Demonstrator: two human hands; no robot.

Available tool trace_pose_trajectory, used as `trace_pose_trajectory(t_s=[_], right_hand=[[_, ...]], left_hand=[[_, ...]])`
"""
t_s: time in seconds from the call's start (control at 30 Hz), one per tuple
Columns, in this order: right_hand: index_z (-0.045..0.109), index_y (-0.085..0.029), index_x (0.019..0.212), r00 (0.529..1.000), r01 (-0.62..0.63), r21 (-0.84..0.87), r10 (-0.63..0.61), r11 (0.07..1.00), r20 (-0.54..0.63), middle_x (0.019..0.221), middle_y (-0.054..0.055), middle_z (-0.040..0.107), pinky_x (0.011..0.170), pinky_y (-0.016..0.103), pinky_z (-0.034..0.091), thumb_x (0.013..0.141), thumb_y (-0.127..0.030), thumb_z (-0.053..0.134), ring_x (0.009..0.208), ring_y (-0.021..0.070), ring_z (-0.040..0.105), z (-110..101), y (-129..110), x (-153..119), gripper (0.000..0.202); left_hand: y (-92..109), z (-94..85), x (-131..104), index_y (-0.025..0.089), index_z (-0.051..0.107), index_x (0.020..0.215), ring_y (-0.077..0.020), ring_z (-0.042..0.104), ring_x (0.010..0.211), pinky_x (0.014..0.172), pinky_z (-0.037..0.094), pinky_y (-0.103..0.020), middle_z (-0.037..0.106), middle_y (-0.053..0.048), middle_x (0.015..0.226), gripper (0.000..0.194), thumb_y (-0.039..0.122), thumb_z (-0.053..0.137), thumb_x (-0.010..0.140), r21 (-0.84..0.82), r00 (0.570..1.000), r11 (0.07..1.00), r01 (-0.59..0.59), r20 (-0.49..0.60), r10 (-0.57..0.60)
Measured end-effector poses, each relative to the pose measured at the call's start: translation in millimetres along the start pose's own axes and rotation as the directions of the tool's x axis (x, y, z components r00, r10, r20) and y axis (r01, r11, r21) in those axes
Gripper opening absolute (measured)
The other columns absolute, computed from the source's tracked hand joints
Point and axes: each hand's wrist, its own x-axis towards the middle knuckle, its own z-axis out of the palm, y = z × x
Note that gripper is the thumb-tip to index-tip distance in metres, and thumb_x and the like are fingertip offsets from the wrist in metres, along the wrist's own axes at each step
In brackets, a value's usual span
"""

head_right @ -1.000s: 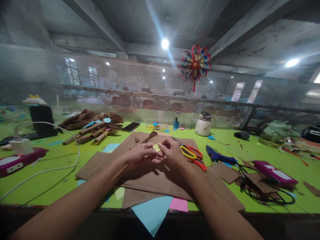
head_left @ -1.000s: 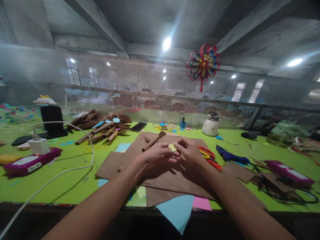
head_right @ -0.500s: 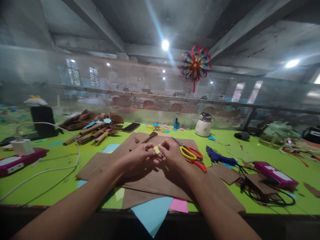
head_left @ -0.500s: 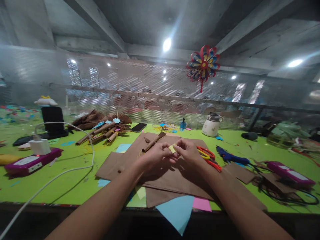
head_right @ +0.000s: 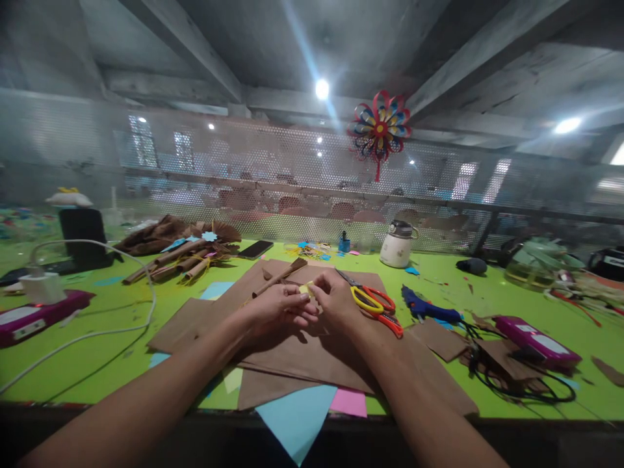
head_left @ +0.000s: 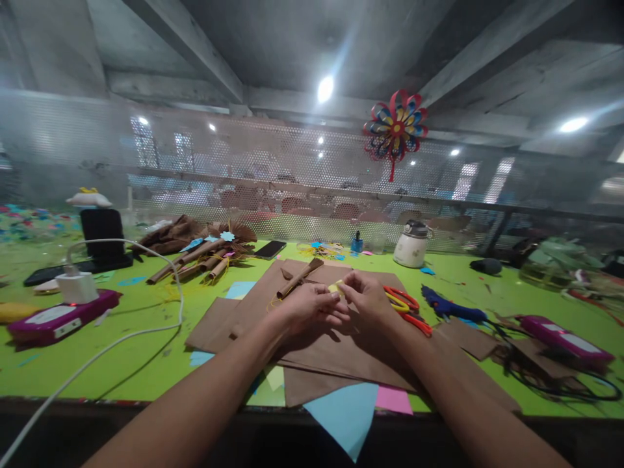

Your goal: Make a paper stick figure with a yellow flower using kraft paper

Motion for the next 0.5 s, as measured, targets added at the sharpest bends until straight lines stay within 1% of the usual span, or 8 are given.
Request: trace_pose_trajectory(t_s=[0.1,0.3,0.37,0.5], right_hand=[[0.053,-0.020,0.069,1.000,-0.003,0.004,0.003,1.000,-0.001,0.060,-0.002,0.053,0.057,0.026,0.040,0.077,-0.033,0.058,0.057,0.0135,0.048,0.9,1.8,0.4,0.016],[0.053,-0.020,0.069,0.999,-0.036,0.054,0.036,0.998,0.001,0.062,-0.002,0.054,0.057,0.027,0.041,0.076,-0.033,0.060,0.058,0.0139,0.050,1.4,2.2,0.9,0.017],[0.053,-0.020,0.069,0.999,-0.044,0.070,0.043,0.997,0.007,0.062,-0.001,0.055,0.057,0.027,0.041,0.076,-0.034,0.061,0.059,0.0140,0.050,1.2,1.6,1.0,0.018],[0.053,-0.020,0.069,0.999,-0.043,0.090,0.042,0.995,0.012,0.062,-0.002,0.054,0.057,0.027,0.041,0.076,-0.035,0.062,0.057,0.0133,0.050,0.8,-0.2,1.2,0.019]], left_hand=[[-1.1,0.7,-0.9,0.010,0.056,0.079,-0.0164,0.067,0.071,0.071,0.052,-0.030,0.067,-0.012,0.080,0.020,0.028,0.066,0.080,-0.012,1.000,1.000,-0.005,-0.021,0.005],[-3.6,1.0,1.3,0.013,0.048,0.072,-0.0175,0.068,0.071,0.067,0.053,-0.029,0.068,-0.013,0.078,0.018,0.018,0.063,0.081,0.024,0.992,0.999,-0.036,-0.122,0.039],[-4.8,0.7,2.3,0.013,0.048,0.072,-0.0171,0.068,0.071,0.067,0.053,-0.029,0.068,-0.013,0.078,0.018,0.018,0.062,0.082,0.043,0.989,0.998,-0.051,-0.134,0.057],[-5.4,0.9,2.1,0.014,0.048,0.073,-0.0168,0.067,0.068,0.067,0.053,-0.030,0.068,-0.013,0.078,0.017,0.021,0.061,0.083,0.054,0.991,0.997,-0.055,-0.121,0.061]])
